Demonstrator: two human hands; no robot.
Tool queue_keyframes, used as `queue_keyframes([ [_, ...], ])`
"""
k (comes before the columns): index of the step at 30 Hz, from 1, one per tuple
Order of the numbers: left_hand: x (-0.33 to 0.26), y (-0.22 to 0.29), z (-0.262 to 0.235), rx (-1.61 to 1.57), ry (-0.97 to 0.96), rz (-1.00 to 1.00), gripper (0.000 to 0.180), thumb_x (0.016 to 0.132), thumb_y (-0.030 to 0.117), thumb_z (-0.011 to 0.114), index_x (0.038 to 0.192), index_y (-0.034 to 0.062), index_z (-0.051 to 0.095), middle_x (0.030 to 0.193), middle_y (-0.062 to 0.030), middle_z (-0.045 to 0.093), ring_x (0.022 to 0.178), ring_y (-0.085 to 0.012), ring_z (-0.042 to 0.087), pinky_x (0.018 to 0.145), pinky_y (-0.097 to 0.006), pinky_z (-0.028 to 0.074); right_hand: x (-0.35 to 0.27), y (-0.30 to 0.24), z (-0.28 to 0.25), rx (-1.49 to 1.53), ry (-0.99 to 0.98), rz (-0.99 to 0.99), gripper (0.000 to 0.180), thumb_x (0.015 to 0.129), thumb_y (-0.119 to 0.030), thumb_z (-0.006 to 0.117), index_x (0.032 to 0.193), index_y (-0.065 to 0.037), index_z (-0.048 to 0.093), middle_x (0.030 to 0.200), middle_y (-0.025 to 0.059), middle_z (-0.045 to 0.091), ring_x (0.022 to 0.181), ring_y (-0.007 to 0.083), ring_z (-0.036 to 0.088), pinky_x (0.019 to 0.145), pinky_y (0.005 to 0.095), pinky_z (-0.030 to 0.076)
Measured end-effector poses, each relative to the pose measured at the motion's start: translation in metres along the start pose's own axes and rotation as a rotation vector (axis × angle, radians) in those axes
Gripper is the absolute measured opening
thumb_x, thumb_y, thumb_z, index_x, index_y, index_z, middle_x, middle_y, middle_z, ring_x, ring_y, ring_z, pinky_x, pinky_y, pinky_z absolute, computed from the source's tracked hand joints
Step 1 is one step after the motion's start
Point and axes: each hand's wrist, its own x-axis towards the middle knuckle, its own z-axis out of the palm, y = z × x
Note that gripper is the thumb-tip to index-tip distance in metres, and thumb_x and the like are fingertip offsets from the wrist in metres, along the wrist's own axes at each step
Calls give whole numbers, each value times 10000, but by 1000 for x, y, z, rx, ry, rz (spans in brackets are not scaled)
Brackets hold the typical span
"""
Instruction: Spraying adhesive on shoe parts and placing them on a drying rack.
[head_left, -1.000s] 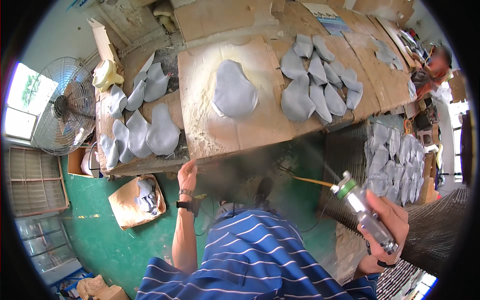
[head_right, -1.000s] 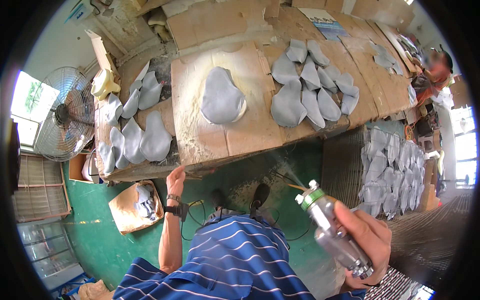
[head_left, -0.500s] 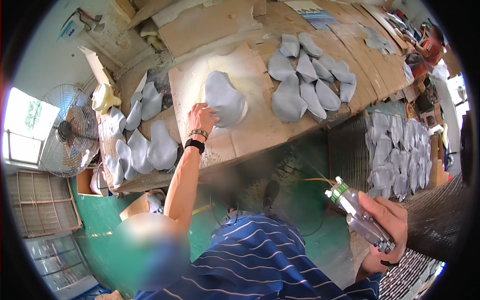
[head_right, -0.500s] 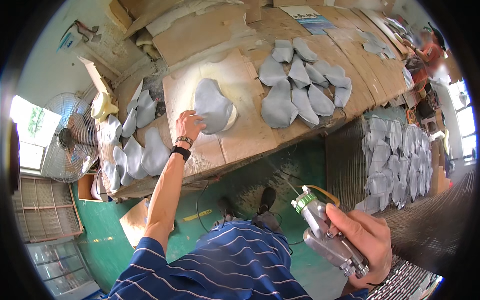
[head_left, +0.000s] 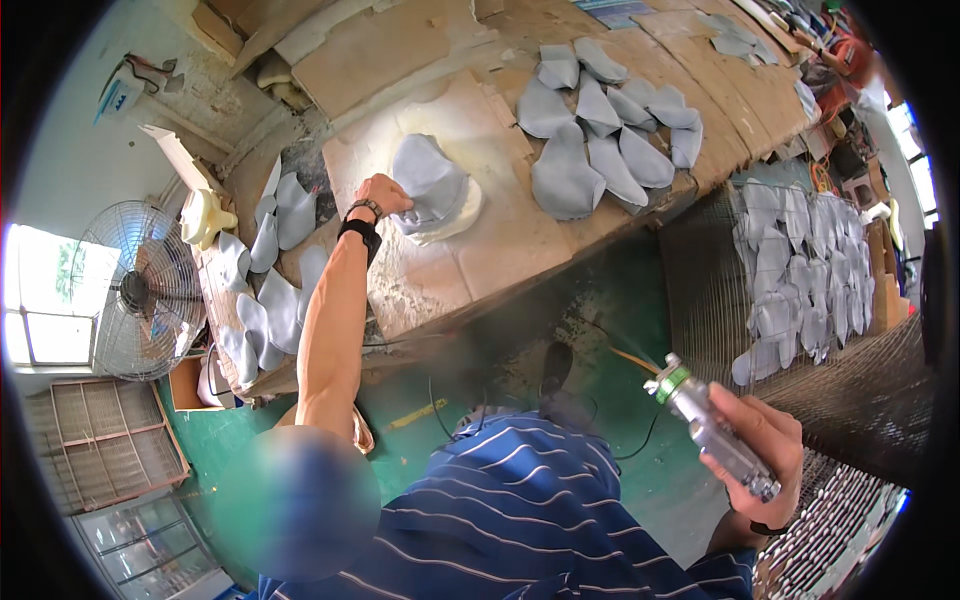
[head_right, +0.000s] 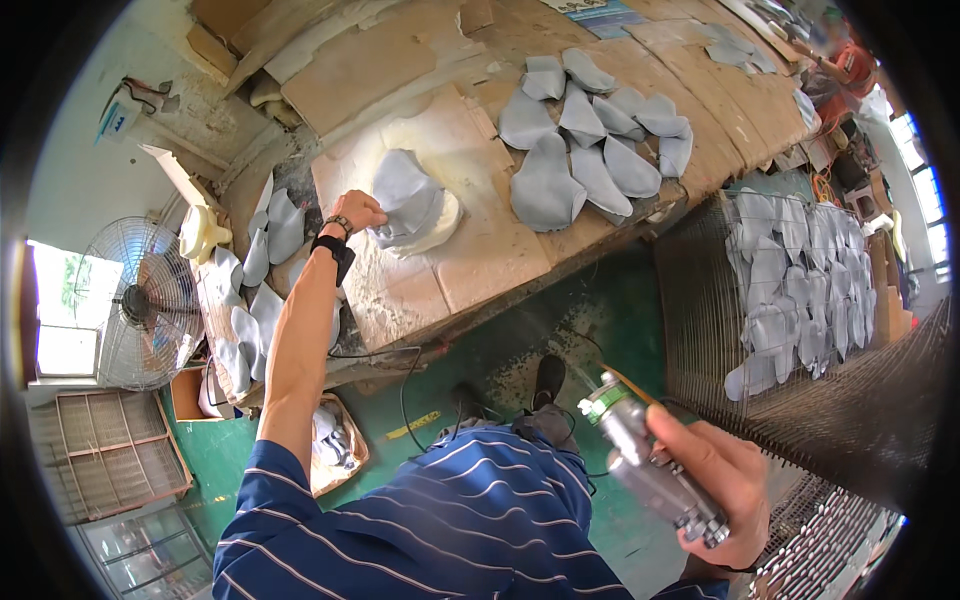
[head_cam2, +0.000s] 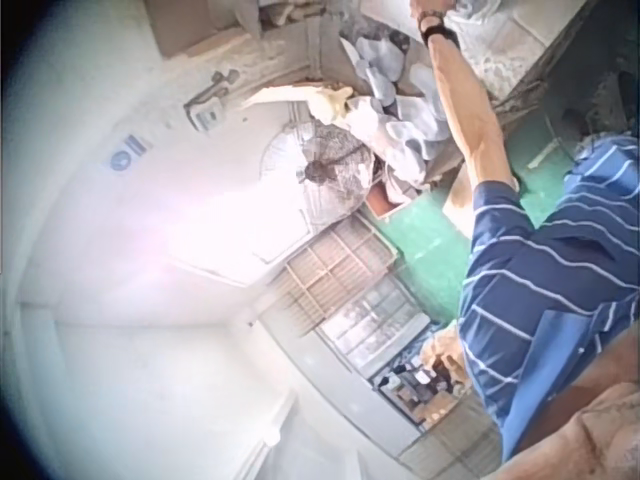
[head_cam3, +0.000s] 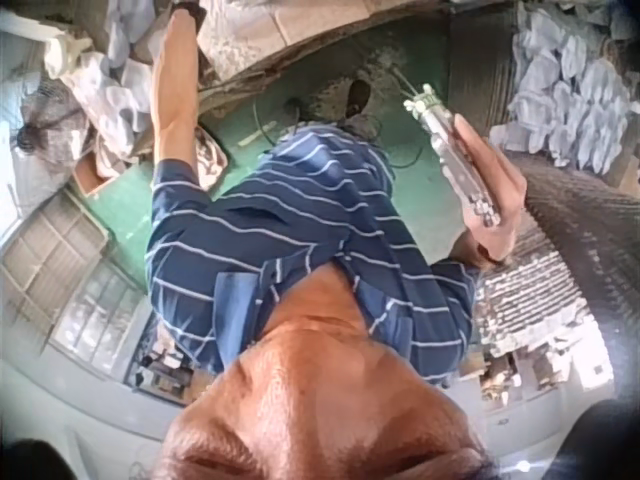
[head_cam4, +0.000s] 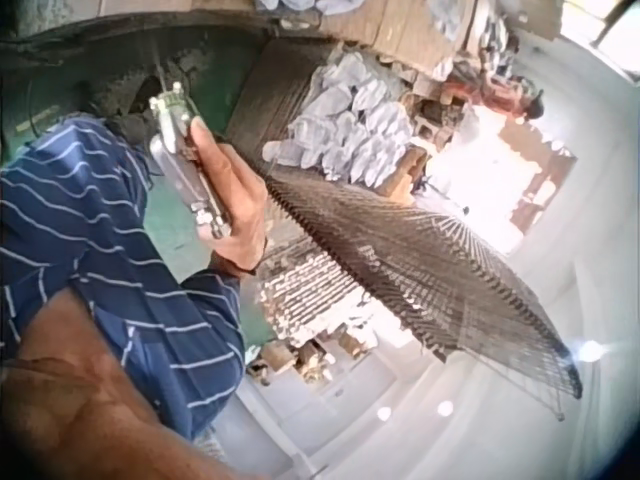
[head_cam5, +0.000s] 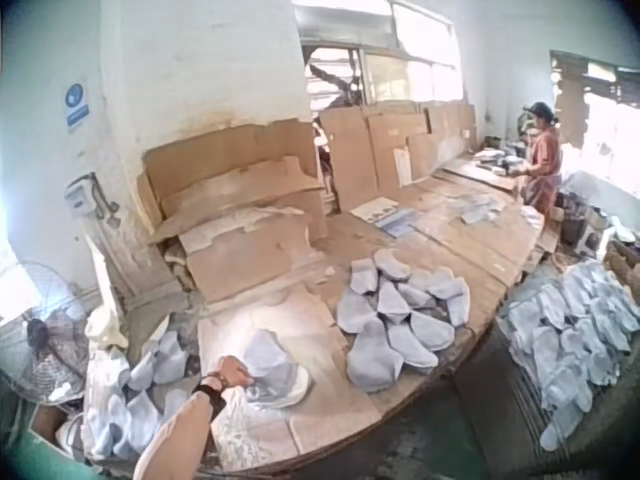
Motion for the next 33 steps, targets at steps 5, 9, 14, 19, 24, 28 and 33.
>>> queue_keyframes([
  [5, -3, 0, -1, -93, -115, -59, 246, 638, 309, 807, 844, 176, 811, 885, -54, 763, 872, -214, 720, 827, -337, 556, -10, -7, 6, 11, 4, -48, 614, 687, 7, 746, 1280, 45, 590, 833, 180, 643, 688, 254, 656, 615, 320, 513],
  [9, 0, 3, -6, -63, -97, 0, 229, 672, 286, 791, 829, 119, 804, 803, -65, 757, 767, -199, 715, 742, -319, 557, -16, -14, 17, 52, -43, -132, 591, 746, -84, 765, 1302, 22, 594, 762, 131, 636, 630, 242, 646, 553, 321, 491],
  [14, 2, 2, -2, -10, -135, 50, 275, 635, 313, 787, 821, 111, 800, 819, -82, 755, 768, -226, 714, 746, -327, 558, -26, -17, 15, 20, 11, -17, 566, 729, 18, 726, 1275, 61, 582, 876, 179, 648, 695, 250, 656, 634, 308, 518],
  [19, -5, 4, 9, 63, -41, 125, 248, 635, 343, 769, 801, 160, 797, 828, -62, 750, 814, -250, 713, 776, -359, 565, -37, -19, 22, -8, 55, 40, 560, 747, -33, 732, 1274, 74, 577, 849, 166, 633, 704, 250, 648, 653, 303, 512],
  [24, -33, 19, 1, 192, 379, 109, 171, 594, 306, 713, 697, 175, 747, 888, -93, 702, 880, -302, 667, 782, -422, 540, -30, -38, 43, 103, 188, 106, 487, 808, -38, 682, 1271, 80, 586, 844, 90, 656, 730, 126, 600, 684, 252, 492],
  [28, -61, 27, -29, -51, 700, 214, 91, 661, 198, 724, 725, 137, 748, 956, -56, 667, 1017, -273, 591, 888, -427, 464, -12, -52, 46, 14, 65, 89, 394, 890, -50, 680, 1261, 63, 607, 1124, 170, 700, 932, 215, 664, 837, 320, 509],
  [33, -90, 3, -97, -126, 910, 145, 127, 701, 190, 746, 805, 119, 760, 1023, -33, 671, 1034, -274, 585, 884, -431, 465, 4, -59, 64, 43, 13, 126, 403, 891, -41, 676, 1269, 77, 596, 1113, 164, 701, 947, 194, 661, 851, 317, 511],
])
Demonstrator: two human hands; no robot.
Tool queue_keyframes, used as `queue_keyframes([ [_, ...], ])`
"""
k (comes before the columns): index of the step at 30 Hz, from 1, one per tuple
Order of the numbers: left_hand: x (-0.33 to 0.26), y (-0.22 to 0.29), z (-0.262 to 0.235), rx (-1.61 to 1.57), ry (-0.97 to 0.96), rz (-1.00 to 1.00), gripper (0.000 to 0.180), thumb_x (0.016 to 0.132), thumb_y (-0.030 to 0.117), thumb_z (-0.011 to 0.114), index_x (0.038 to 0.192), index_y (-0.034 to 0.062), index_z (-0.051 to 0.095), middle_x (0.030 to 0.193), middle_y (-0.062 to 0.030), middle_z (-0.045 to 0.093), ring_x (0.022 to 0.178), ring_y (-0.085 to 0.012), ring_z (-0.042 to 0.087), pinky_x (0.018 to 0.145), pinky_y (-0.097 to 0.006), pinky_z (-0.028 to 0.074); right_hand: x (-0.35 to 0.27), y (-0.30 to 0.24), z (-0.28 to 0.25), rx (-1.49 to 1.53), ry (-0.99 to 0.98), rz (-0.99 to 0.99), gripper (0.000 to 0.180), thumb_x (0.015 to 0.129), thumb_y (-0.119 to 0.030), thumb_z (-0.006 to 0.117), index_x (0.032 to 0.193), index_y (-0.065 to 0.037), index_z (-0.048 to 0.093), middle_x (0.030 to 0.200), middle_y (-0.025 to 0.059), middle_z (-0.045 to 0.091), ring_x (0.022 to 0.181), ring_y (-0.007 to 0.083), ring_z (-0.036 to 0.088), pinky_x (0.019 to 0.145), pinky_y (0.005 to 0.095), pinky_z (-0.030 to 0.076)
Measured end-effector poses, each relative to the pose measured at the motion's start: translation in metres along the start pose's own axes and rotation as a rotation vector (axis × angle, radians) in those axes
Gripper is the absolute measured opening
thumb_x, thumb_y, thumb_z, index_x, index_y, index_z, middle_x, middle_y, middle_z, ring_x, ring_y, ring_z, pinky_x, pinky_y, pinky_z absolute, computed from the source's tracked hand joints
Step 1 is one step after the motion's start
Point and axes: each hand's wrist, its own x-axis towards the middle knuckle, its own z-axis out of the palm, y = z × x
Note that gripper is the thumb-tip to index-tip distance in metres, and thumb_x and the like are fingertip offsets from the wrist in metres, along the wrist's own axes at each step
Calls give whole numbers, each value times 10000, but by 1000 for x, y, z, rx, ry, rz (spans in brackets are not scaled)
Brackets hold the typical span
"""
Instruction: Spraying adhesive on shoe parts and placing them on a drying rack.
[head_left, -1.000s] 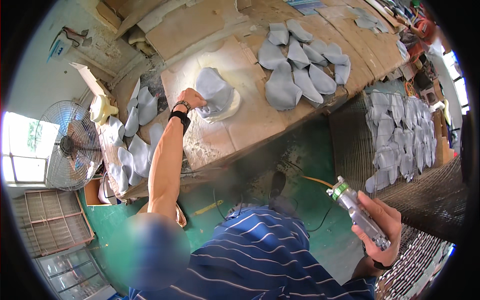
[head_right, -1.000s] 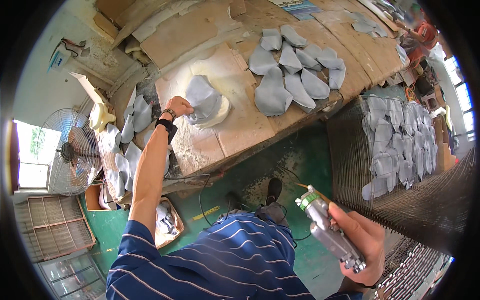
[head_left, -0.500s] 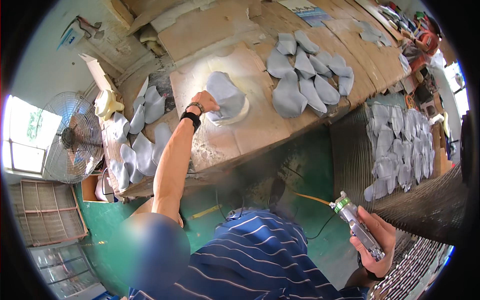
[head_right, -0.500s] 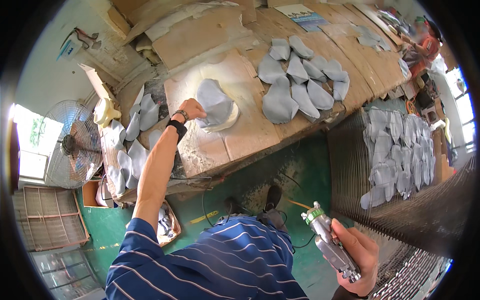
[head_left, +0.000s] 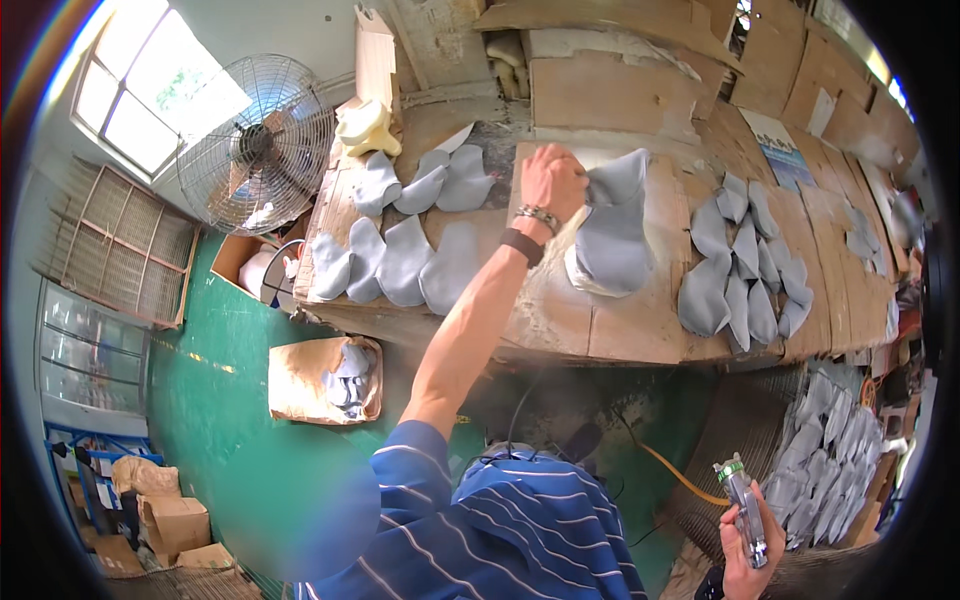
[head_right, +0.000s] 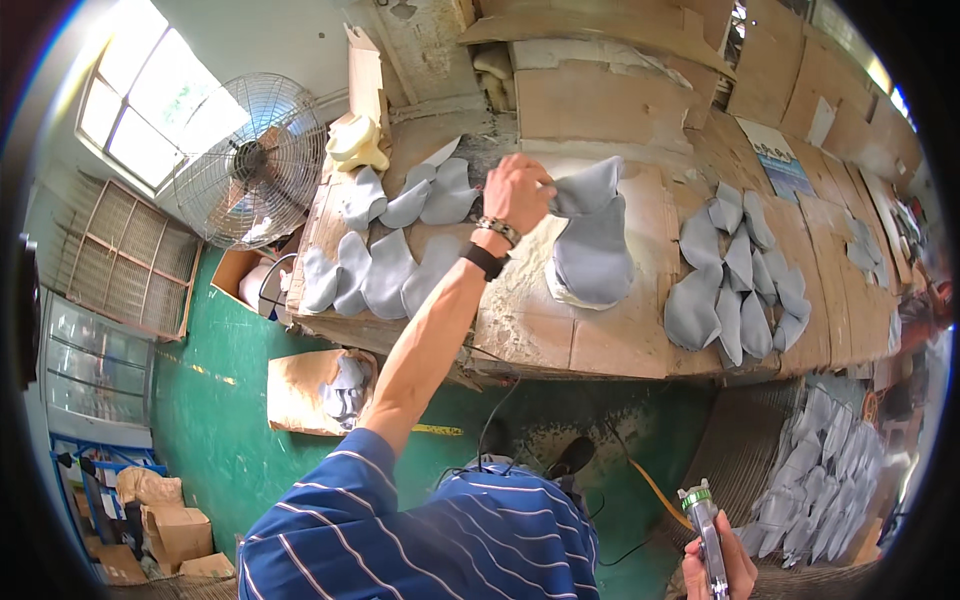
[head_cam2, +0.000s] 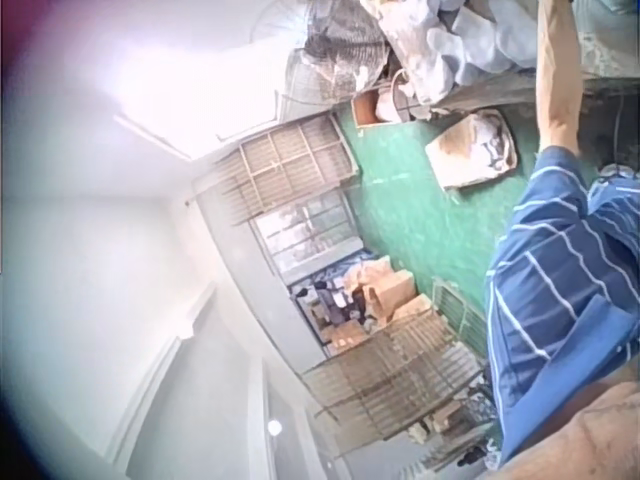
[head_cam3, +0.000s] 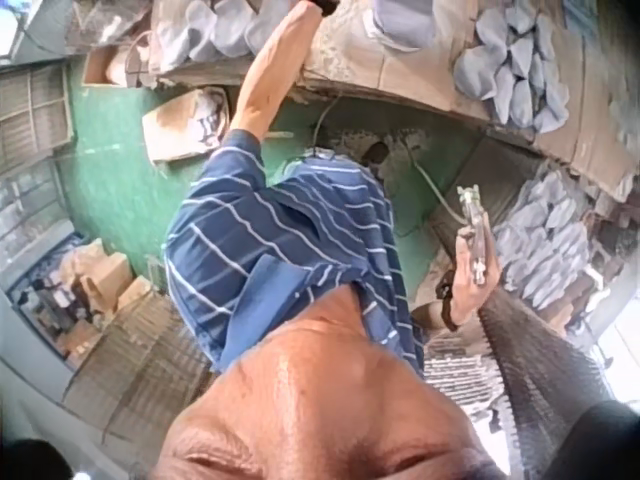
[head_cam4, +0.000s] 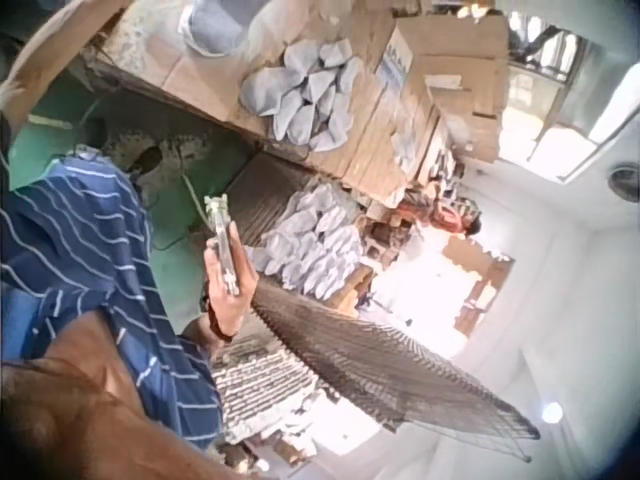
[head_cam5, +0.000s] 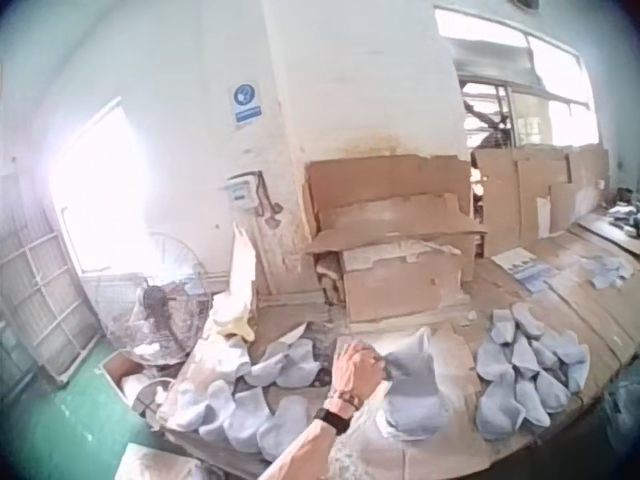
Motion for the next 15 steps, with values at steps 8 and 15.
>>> queue_keyframes([
  [8, -2, -63, -79, -169, -32, -170, 185, 743, 224, 749, 874, 95, 766, 1053, -98, 672, 1077, -288, 598, 942, -377, 472, 23, -10, 36, -41, -33, -19, 447, 894, -90, 698, 1309, 39, 593, 1184, 165, 682, 1009, 218, 663, 895, 339, 503],
  [15, -11, -96, -71, -174, -107, -126, 206, 765, 228, 755, 914, 86, 757, 1050, -113, 673, 1020, -293, 629, 899, -388, 492, 41, -6, 71, 129, -61, -5, 483, 824, 28, 707, 1292, 46, 588, 928, 152, 693, 799, 198, 696, 728, 287, 548],
])
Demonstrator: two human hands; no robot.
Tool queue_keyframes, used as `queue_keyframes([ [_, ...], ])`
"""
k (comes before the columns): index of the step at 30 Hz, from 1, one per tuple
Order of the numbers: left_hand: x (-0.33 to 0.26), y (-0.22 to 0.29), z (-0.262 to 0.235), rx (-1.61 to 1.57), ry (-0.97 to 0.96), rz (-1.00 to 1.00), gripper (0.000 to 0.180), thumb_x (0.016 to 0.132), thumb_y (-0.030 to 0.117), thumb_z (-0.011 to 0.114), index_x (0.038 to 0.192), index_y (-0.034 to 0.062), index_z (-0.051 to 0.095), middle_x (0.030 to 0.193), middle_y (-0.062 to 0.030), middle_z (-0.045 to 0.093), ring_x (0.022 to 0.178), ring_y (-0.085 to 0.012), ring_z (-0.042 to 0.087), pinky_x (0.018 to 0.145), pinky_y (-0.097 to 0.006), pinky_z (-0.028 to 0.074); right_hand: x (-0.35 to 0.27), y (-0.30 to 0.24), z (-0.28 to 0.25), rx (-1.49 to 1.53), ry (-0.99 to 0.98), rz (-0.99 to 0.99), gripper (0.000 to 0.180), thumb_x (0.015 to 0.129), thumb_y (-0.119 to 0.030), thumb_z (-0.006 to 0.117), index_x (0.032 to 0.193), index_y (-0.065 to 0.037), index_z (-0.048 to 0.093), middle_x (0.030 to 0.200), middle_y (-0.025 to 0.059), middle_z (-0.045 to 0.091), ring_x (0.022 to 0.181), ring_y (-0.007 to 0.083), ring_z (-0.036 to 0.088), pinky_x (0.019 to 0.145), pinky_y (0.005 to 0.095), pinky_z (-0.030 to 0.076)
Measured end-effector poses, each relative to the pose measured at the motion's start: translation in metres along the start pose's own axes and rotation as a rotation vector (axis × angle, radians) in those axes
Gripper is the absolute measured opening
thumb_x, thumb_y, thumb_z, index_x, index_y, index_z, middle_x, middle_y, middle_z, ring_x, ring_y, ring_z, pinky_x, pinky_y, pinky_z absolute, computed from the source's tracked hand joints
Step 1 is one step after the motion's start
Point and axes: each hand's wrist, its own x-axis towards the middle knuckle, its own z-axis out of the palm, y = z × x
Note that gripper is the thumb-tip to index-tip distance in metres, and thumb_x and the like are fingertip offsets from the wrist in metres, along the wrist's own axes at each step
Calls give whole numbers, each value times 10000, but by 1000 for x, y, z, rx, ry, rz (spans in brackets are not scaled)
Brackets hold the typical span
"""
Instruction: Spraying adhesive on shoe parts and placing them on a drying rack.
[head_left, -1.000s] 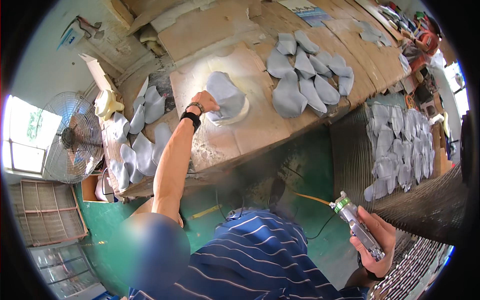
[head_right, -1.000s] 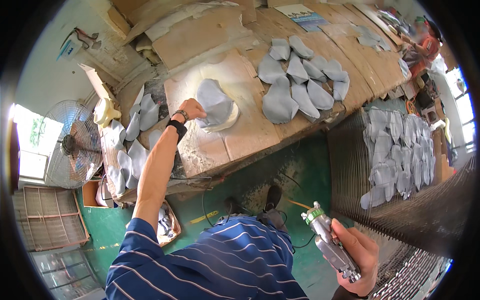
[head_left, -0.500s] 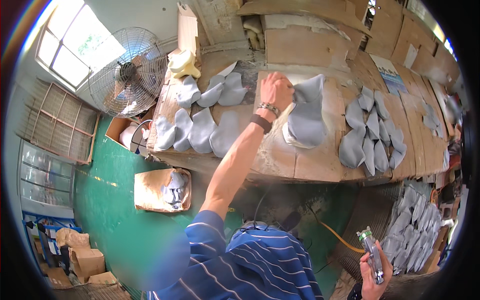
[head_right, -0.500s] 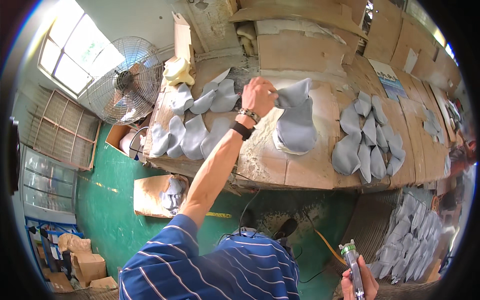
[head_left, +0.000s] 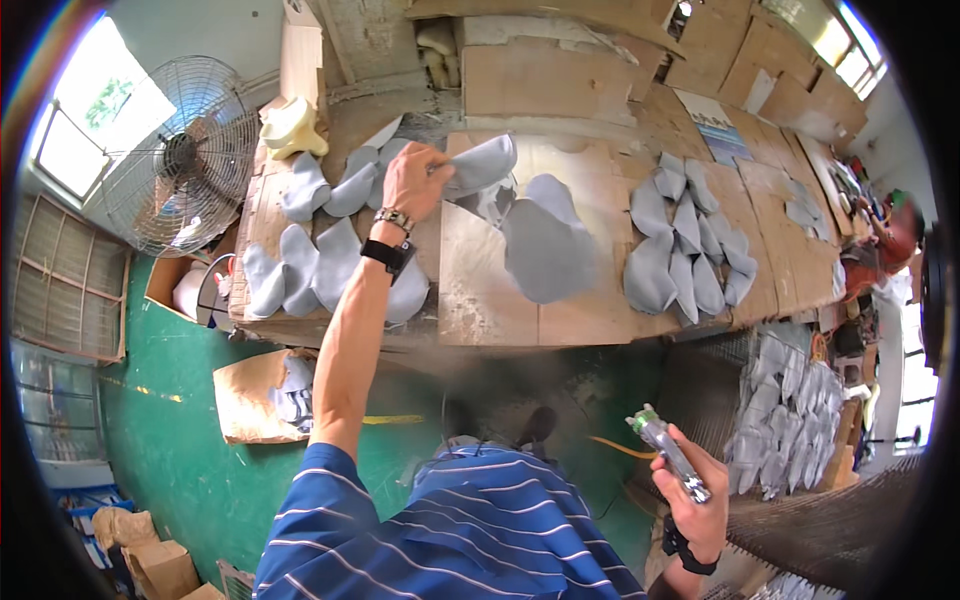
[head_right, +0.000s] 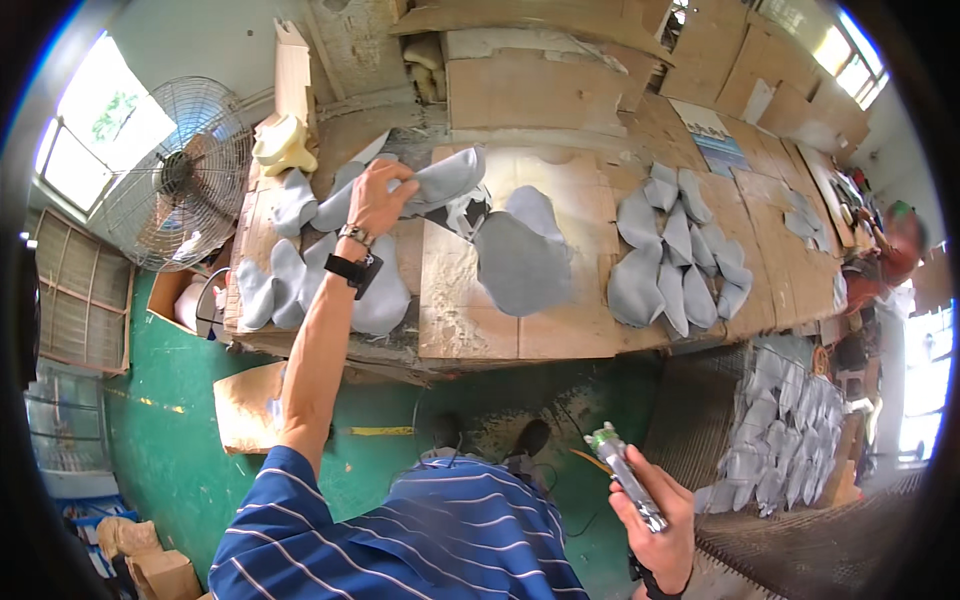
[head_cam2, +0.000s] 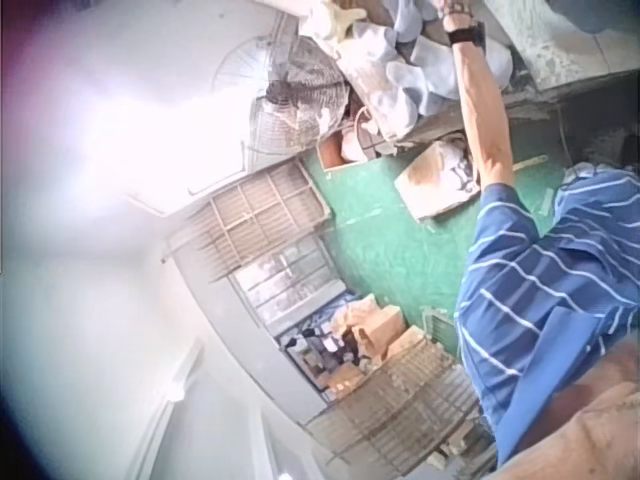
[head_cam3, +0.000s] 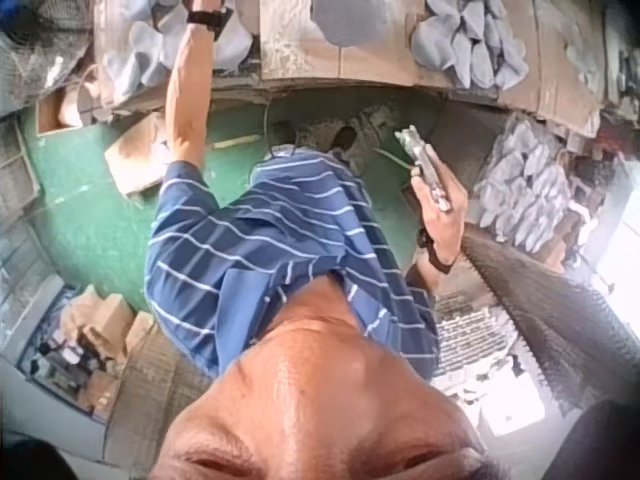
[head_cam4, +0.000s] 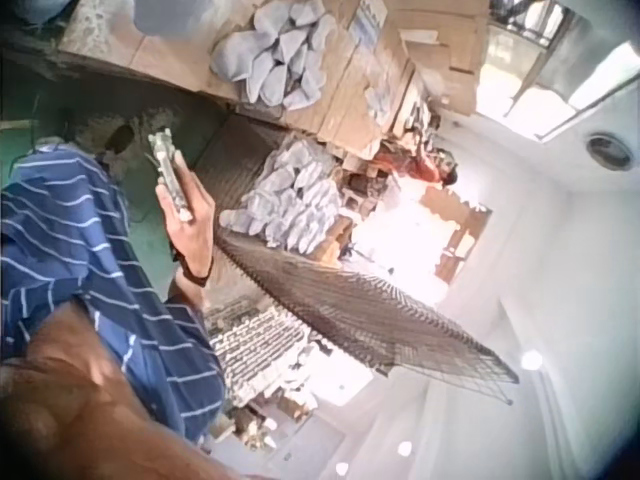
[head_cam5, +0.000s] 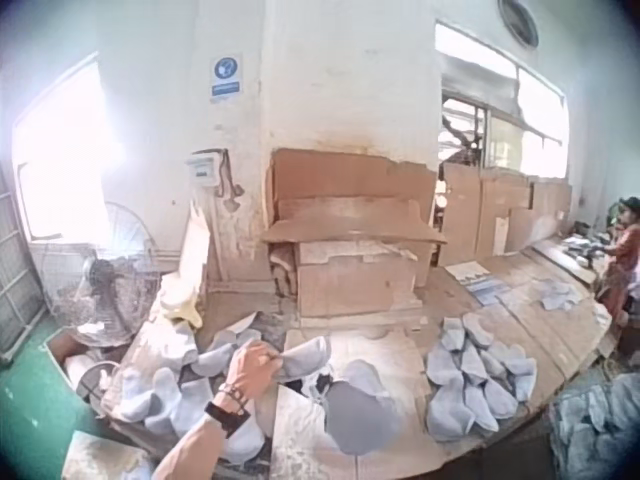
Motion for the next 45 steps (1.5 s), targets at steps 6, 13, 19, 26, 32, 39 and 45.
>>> queue_keyframes([
  [6, 40, -25, -15, 154, 157, 120, 188, 791, 212, 738, 937, 94, 745, 1039, -107, 667, 1025, -311, 620, 909, -401, 484, 1, -5, 31, -29, -23, -25, 486, 830, 16, 710, 1299, 38, 587, 945, 152, 694, 803, 201, 699, 717, 294, 548],
  [13, 70, -64, -79, 234, 232, 109, 175, 815, 231, 731, 937, 107, 751, 1066, -74, 671, 1023, -297, 624, 902, -391, 488, -8, -6, 66, 2, -5, 103, 475, 831, 3, 715, 1289, 40, 595, 935, 144, 695, 794, 193, 689, 713, 288, 540],
  [19, 51, -94, -106, 246, 193, 59, 185, 812, 238, 740, 926, 93, 748, 1055, -64, 667, 1014, -285, 622, 891, -380, 490, 1, -11, 101, -20, -31, 132, 456, 830, -11, 713, 1267, 51, 602, 911, 139, 698, 791, 196, 690, 721, 292, 535],
  [26, 31, -98, -114, 183, 162, 117, 166, 802, 203, 742, 916, 81, 742, 1042, -67, 670, 990, -297, 629, 890, -381, 488, 20, -21, 135, -110, -102, 30, 429, 832, -28, 709, 1236, 66, 598, 927, 203, 666, 746, 298, 665, 684, 347, 517],
  [32, 23, -80, -143, 156, 210, 100, 171, 803, 187, 744, 923, 66, 731, 1039, -64, 679, 981, -293, 639, 877, -383, 486, 74, -12, 160, -59, -290, -143, 491, 828, -52, 710, 1289, 41, 565, 1095, 250, 661, 931, 402, 655, 817, 388, 525],
  [39, -56, -60, -188, 172, 162, 81, 164, 783, 87, 752, 927, 40, 690, 992, -106, 673, 944, -273, 658, 844, -356, 509, 133, 15, 168, -113, -445, -228, 502, 821, -90, 709, 1291, 23, 573, 1148, 253, 650, 1002, 430, 637, 868, 409, 514],
  [45, -175, -47, -198, 0, 15, -446, 199, 767, 82, 763, 949, 31, 702, 1002, -94, 657, 979, -257, 645, 836, -353, 510, 158, 57, 155, -134, -471, -92, 490, 791, -67, 712, 1257, 36, 601, 1166, 276, 644, 1048, 425, 636, 909, 403, 507],
])
